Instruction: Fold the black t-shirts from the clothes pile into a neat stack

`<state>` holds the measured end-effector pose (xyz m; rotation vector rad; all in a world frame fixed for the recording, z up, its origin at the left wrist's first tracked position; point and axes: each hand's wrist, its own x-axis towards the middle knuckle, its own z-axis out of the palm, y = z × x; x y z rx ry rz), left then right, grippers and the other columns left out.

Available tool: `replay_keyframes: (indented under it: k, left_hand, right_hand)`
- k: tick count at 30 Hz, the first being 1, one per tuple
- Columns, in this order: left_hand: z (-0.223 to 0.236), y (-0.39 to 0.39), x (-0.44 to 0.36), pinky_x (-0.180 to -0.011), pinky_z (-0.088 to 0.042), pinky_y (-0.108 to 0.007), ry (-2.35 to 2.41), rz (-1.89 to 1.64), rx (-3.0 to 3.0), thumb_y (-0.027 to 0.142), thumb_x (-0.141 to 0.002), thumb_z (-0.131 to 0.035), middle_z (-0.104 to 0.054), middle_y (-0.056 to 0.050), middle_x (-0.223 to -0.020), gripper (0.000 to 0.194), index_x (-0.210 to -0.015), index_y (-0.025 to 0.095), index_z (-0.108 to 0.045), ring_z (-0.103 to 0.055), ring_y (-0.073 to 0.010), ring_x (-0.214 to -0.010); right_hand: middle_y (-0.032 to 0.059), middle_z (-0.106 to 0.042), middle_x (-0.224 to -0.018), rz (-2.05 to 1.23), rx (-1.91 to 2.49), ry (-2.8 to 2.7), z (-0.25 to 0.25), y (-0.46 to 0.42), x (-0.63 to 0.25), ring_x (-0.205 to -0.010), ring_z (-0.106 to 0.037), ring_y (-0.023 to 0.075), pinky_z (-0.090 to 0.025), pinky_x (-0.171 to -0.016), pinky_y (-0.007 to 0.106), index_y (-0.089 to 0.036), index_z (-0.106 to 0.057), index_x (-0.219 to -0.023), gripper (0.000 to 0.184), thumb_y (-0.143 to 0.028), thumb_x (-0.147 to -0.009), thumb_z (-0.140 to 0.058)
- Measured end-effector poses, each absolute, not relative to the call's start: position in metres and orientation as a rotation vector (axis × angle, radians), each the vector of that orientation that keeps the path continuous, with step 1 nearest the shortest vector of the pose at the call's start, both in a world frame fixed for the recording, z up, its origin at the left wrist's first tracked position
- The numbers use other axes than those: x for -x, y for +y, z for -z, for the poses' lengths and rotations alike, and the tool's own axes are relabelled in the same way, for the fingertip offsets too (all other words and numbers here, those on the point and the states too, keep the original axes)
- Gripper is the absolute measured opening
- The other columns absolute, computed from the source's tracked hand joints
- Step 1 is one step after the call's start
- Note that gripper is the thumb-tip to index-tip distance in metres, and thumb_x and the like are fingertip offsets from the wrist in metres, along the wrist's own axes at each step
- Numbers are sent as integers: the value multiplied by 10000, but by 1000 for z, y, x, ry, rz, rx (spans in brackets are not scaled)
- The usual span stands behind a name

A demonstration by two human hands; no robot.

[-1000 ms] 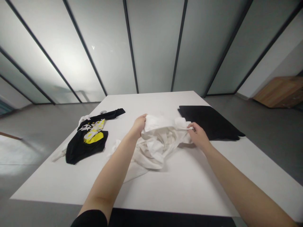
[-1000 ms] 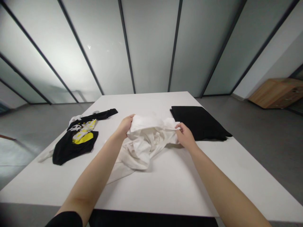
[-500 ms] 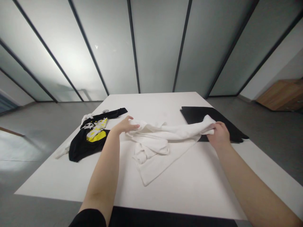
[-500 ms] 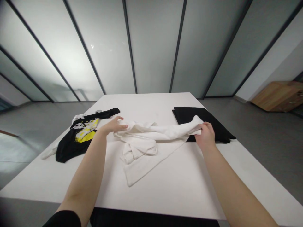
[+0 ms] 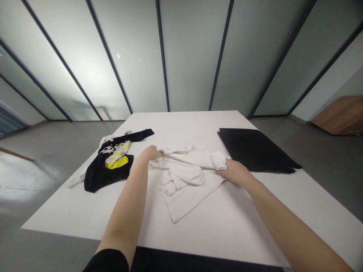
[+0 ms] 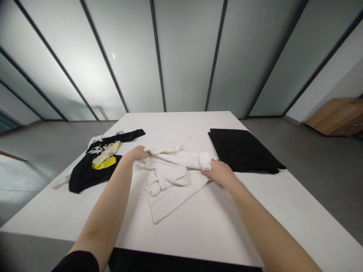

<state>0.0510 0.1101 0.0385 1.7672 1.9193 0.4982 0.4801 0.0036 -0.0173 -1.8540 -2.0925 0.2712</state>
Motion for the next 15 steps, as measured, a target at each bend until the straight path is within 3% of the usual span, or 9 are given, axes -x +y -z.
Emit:
replay_keyframes:
  k: [3, 6, 8, 11, 15]
  left_hand:
    - [-49, 110, -52, -889, -561, -413, 1900, -853, -1611, 377, -724, -743, -817, -203, -1062, 282, -937, 193, -760, -736, -405, -1137]
    - [-60, 108, -61, -825, -594, -416, 1707, -1170, -1259, 498, -892, -611, -806, -146, -1142, 424, -1209, 234, -711, -751, -320, -1022]
    - [-68, 104, -70, -801, -616, -451, 1541, -1101, -1101, 643, -942, -536, -802, -126, -1132, 532, -1311, 279, -653, -755, -298, -936]
    - [-78, 97, -85, -802, -632, -526, 1310, -924, -1089, 803, -915, -485, -808, -117, -1072, 669, -1307, 289, -660, -755, -323, -902]
    - [-80, 92, -107, -864, -639, -528, 1150, -955, -1120, 814, -924, -444, -822, -140, -992, 735, -1261, 222, -719, -771, -368, -1003]
  right_hand:
    - [170, -823, -982, -249, 1867, -1966, 18, 4, -487, -957, -781, 416, -559, -798, 437, -246, -802, -1006, 225, -394, -841, -764]
    - [182, -816, -1043, -234, 1727, -1590, 21, 8, -495, -1013, -770, 405, -597, -843, 456, -207, -769, -1098, 344, -425, -831, -777]
    - [164, -806, -1111, -302, 1600, -1299, 23, 12, -496, -1072, -765, 384, -621, -896, 476, -205, -733, -1166, 447, -501, -836, -784]
    - [128, -783, -1215, -493, 1398, -973, 26, 19, -490, -1121, -768, 347, -656, -905, 495, -248, -669, -1264, 551, -642, -883, -729]
    - [134, -778, -1243, -738, 1340, -1008, 32, 16, -479, -1100, -780, 354, -676, -875, 544, -273, -638, -1313, 574, -713, -944, -630]
